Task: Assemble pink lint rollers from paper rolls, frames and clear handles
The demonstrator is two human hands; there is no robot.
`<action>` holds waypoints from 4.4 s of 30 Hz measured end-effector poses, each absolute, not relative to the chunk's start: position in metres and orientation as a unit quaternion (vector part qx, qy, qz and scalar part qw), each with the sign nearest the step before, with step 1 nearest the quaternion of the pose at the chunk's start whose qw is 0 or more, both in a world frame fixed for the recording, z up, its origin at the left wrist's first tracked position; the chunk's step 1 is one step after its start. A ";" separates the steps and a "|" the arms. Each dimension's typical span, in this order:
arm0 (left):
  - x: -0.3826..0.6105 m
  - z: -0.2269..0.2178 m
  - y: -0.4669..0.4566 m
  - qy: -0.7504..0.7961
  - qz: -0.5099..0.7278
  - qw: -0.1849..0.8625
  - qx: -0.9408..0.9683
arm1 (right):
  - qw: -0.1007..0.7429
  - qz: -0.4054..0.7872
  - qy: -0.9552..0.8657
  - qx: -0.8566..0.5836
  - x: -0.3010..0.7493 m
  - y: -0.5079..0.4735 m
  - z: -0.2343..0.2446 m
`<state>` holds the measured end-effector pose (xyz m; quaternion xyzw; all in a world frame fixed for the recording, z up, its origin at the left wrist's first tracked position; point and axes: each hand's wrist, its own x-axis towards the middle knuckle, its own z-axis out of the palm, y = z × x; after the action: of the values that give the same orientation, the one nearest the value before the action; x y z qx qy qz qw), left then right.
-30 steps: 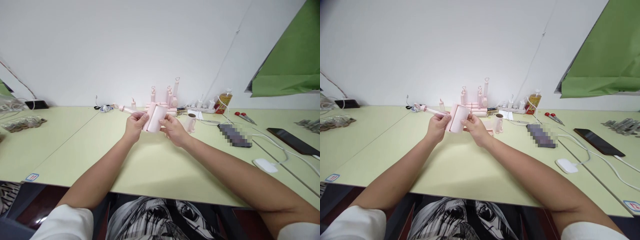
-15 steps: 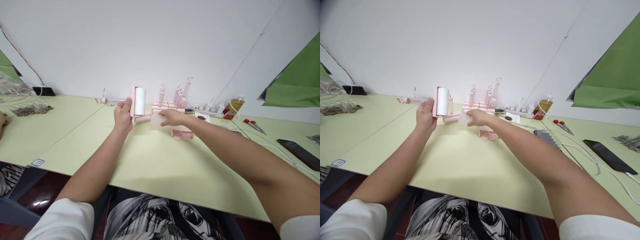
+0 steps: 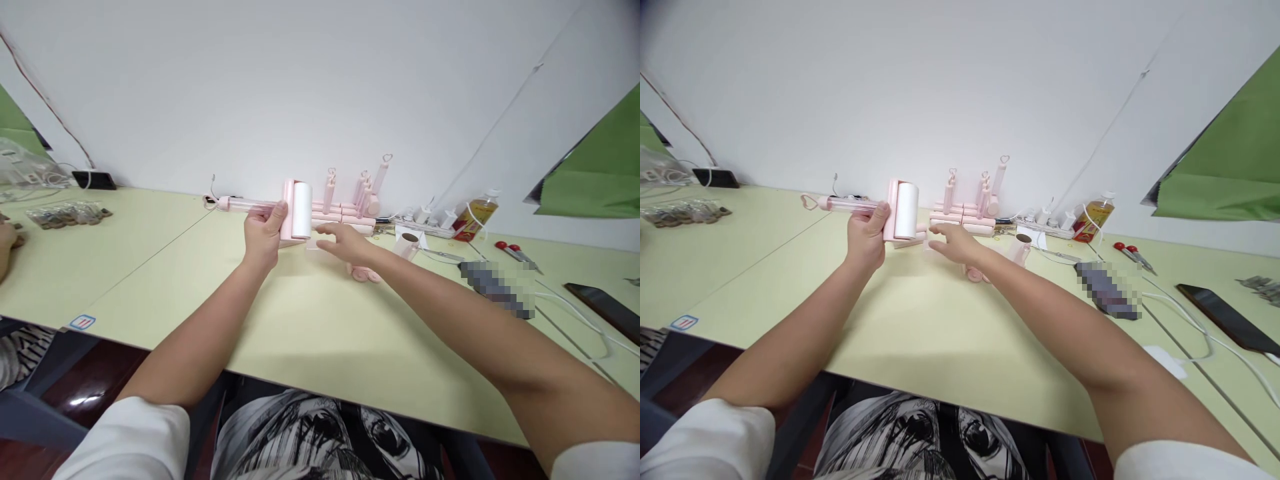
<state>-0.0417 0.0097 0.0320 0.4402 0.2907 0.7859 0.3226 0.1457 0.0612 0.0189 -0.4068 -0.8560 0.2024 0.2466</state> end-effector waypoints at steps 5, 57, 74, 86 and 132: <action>-0.010 0.011 -0.008 0.338 0.704 0.315 0.540 | 0.387 0.589 -0.642 -0.302 0.156 -0.002 0.021; -0.017 -0.014 -0.009 0.406 0.239 0.525 0.709 | 0.266 0.358 -0.792 -0.417 0.230 -0.031 -0.030; -0.023 -0.012 -0.006 0.368 0.215 0.570 0.702 | 0.272 0.402 -0.778 -0.399 0.235 -0.026 -0.036; -0.022 -0.017 -0.003 0.361 0.202 0.537 0.735 | 0.263 0.395 -0.783 -0.402 0.234 -0.026 -0.034; -0.011 -0.019 -0.005 0.392 0.391 0.406 0.727 | 0.436 0.617 -0.533 -0.380 0.227 -0.042 -0.009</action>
<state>-0.0110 -0.0050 -0.0192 0.7269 0.3922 0.3914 0.4056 0.2270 -0.0419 -0.0092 -0.3803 -0.5326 0.6175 0.4364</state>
